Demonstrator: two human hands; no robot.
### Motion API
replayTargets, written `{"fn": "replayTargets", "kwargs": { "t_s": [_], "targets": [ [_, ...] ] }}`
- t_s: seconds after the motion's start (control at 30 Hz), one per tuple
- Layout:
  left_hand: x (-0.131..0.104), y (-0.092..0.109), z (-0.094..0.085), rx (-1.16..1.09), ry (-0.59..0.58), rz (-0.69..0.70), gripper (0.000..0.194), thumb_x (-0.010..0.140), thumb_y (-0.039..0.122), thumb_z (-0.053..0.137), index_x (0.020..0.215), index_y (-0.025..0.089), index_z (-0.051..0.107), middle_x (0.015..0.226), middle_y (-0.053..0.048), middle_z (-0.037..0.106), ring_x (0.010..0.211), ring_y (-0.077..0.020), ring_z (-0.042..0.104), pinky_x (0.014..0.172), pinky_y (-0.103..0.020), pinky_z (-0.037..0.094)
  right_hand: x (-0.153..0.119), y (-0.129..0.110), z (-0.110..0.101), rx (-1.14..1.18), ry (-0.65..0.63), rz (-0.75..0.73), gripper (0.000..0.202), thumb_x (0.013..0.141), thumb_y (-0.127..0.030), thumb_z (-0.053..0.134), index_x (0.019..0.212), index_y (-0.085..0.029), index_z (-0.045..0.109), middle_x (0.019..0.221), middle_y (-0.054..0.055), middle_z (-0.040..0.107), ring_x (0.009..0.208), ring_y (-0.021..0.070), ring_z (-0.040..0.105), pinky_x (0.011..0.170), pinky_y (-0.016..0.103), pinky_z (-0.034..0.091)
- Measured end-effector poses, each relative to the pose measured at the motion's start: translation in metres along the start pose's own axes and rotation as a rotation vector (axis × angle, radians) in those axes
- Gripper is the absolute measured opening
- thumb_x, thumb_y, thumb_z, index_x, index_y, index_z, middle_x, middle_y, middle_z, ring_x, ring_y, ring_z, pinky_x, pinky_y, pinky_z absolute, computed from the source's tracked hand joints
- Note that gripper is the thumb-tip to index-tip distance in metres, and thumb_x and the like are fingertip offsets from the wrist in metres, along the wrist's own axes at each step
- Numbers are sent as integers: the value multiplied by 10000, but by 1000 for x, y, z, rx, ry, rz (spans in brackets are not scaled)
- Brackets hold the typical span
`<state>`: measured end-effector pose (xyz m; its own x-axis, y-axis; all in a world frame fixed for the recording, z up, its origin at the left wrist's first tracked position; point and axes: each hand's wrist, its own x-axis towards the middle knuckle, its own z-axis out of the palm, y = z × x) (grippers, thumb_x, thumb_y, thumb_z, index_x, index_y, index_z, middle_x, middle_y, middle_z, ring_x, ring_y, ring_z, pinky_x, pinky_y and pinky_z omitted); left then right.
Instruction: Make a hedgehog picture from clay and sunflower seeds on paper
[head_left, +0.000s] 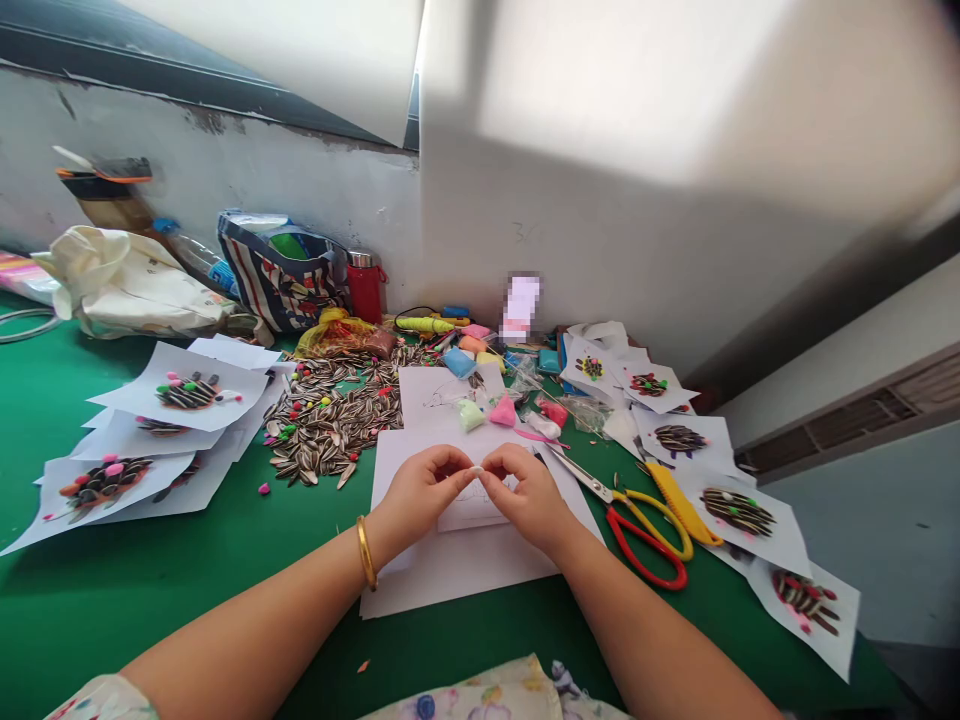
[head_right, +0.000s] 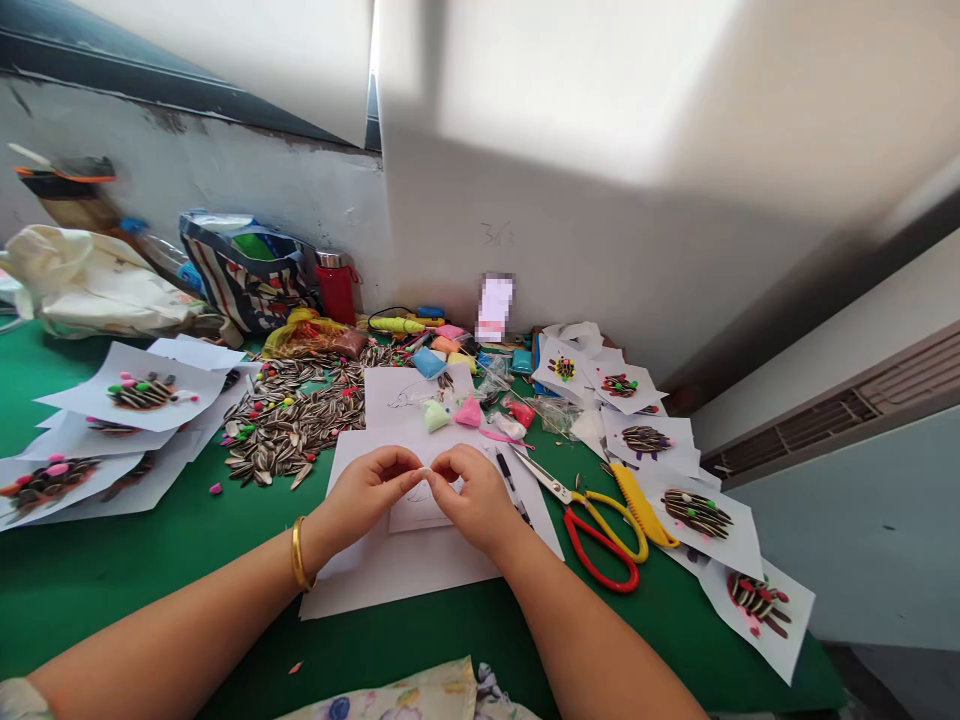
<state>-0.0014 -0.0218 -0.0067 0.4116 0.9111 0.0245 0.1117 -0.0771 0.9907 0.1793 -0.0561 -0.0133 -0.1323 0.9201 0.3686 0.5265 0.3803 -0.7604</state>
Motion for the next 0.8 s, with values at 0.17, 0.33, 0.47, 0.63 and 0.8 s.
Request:
{"fn": "replayTargets", "kwargs": {
  "t_s": [0.17, 0.33, 0.47, 0.63, 0.8],
  "targets": [
    [1, -5, 1, -51, -26, -37, 285, 762, 464, 735, 817, 189, 684, 789, -31, 648, 737, -179, 568, 677, -282, 452, 0, 0, 1, 47, 0, 7, 158, 910, -299, 586, 781, -210, 608, 762, 7, 589, 731, 155, 543, 683, 287, 452],
    [0, -3, 1, -62, -39, -42, 281, 771, 453, 731, 795, 181, 666, 765, -22, 622, 721, -165, 544, 667, -275, 438, 0, 1, -1, 53, -9, -4, 165, 938, -278, 534, 822, -206, 625, 803, 15, 610, 775, 161, 563, 719, 295, 456],
    [0, -3, 2, -158, -39, -91, 294, 753, 444, 751, 818, 175, 650, 777, -18, 617, 725, -157, 547, 663, -271, 442, -1, 0, -1, 63, -22, 17, 152, 943, -267, 518, 882, -209, 645, 857, 22, 633, 816, 165, 571, 750, 300, 456],
    [1, -7, 2, -118, -51, -68, 291, 748, 436, 754, 831, 176, 651, 810, -26, 638, 747, -163, 571, 673, -272, 453, -1, 2, 1, 66, -7, 48, 139, 914, -253, 548, 815, -205, 634, 801, 12, 612, 775, 159, 557, 720, 292, 443],
    [2, -9, 0, -71, -67, -64, 271, 770, 420, 718, 853, 172, 645, 826, -32, 661, 761, -172, 605, 695, -286, 483, -1, 7, 3, 165, 0, 146, 122, 895, -280, 569, 928, -209, 663, 905, 28, 661, 823, 167, 579, 759, 299, 460]
  ]
}}
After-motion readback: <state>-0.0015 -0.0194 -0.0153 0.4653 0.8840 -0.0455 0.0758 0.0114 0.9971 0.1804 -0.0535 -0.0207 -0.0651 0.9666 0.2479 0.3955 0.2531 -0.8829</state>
